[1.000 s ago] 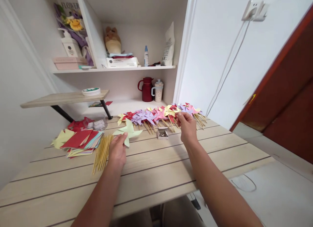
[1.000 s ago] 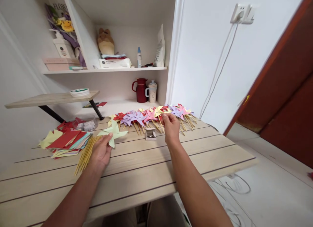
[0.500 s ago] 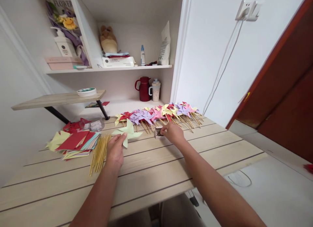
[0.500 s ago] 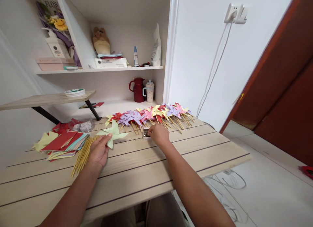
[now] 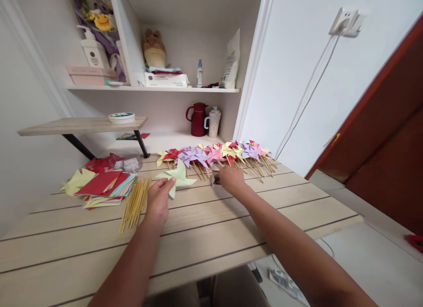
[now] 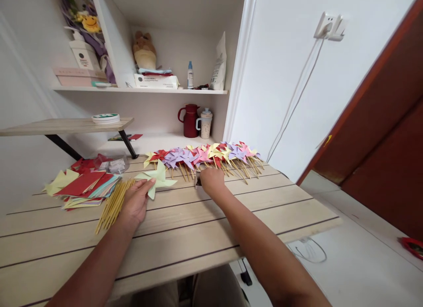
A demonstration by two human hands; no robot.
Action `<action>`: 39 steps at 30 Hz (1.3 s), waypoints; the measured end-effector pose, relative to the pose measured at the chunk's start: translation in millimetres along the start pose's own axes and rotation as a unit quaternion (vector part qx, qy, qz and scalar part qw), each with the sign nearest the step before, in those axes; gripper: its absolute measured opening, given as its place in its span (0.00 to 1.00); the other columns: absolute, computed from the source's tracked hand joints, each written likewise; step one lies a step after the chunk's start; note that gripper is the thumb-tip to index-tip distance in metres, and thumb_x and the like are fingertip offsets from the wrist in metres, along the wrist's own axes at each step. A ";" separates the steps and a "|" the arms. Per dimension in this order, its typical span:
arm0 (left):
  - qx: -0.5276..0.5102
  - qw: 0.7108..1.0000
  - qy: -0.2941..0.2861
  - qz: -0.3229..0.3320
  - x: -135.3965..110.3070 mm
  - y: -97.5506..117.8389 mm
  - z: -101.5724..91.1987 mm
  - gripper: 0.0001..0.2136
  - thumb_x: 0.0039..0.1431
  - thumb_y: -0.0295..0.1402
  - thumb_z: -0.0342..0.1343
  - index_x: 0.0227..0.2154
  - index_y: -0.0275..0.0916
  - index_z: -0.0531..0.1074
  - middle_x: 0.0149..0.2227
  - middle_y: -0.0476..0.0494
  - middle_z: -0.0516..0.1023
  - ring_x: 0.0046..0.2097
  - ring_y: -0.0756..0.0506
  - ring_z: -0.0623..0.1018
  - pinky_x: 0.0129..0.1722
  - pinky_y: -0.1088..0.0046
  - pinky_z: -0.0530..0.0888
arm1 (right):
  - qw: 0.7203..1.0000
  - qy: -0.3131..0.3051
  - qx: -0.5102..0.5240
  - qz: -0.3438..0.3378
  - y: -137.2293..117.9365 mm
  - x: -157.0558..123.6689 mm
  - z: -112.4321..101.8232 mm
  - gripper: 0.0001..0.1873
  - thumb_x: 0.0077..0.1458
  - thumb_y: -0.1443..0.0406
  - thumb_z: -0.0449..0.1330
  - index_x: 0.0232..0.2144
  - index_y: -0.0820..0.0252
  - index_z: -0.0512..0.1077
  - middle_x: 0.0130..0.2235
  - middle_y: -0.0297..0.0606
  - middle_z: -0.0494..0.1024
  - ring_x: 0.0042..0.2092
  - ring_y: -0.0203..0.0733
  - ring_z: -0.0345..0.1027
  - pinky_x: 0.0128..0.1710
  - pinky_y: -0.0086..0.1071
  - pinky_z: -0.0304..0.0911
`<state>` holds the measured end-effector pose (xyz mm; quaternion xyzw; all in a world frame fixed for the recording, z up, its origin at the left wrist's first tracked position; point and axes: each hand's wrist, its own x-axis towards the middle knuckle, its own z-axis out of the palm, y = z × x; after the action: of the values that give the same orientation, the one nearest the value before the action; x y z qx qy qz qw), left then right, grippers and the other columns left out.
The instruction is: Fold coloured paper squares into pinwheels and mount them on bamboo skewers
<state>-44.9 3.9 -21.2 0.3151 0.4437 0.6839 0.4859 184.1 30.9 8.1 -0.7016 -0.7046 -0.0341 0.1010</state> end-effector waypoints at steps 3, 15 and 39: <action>-0.007 1.000 0.003 0.001 0.2 -1.0 -0.3 0.15 0.33 0.34 0.74 0.25 0.35 0.77 0.27 0.50 0.77 0.31 0.51 0.74 0.34 0.76 0.68 | 1.000 -0.003 0.014 -0.007 3.4 1.7 1.5 0.10 0.50 0.74 0.62 0.34 0.62 0.81 0.41 0.55 0.82 0.43 0.56 0.76 0.39 0.40 0.63; -0.009 1.000 -0.016 -0.002 0.2 -3.4 -2.0 0.16 0.33 0.36 0.74 0.24 0.34 0.77 0.27 0.48 0.77 0.31 0.51 0.73 0.33 0.76 0.66 | 0.964 0.008 0.266 -0.007 29.9 3.5 6.2 0.06 0.47 0.66 0.62 0.21 0.57 0.77 0.25 0.36 0.78 0.29 0.41 0.69 0.29 0.31 0.56; -0.005 1.000 -0.019 -0.010 0.2 -4.4 -1.9 0.17 0.32 0.38 0.74 0.24 0.36 0.76 0.27 0.49 0.77 0.32 0.49 0.74 0.36 0.73 0.67 | 0.998 -0.051 0.019 0.028 12.1 -2.7 -7.1 0.14 0.57 0.56 0.60 0.29 0.58 0.80 0.39 0.46 0.81 0.42 0.50 0.74 0.34 0.34 0.59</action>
<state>-44.9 4.1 -26.0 0.3214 0.4342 0.6749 0.5027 196.9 27.1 13.4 -0.7200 -0.6892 0.0184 0.0792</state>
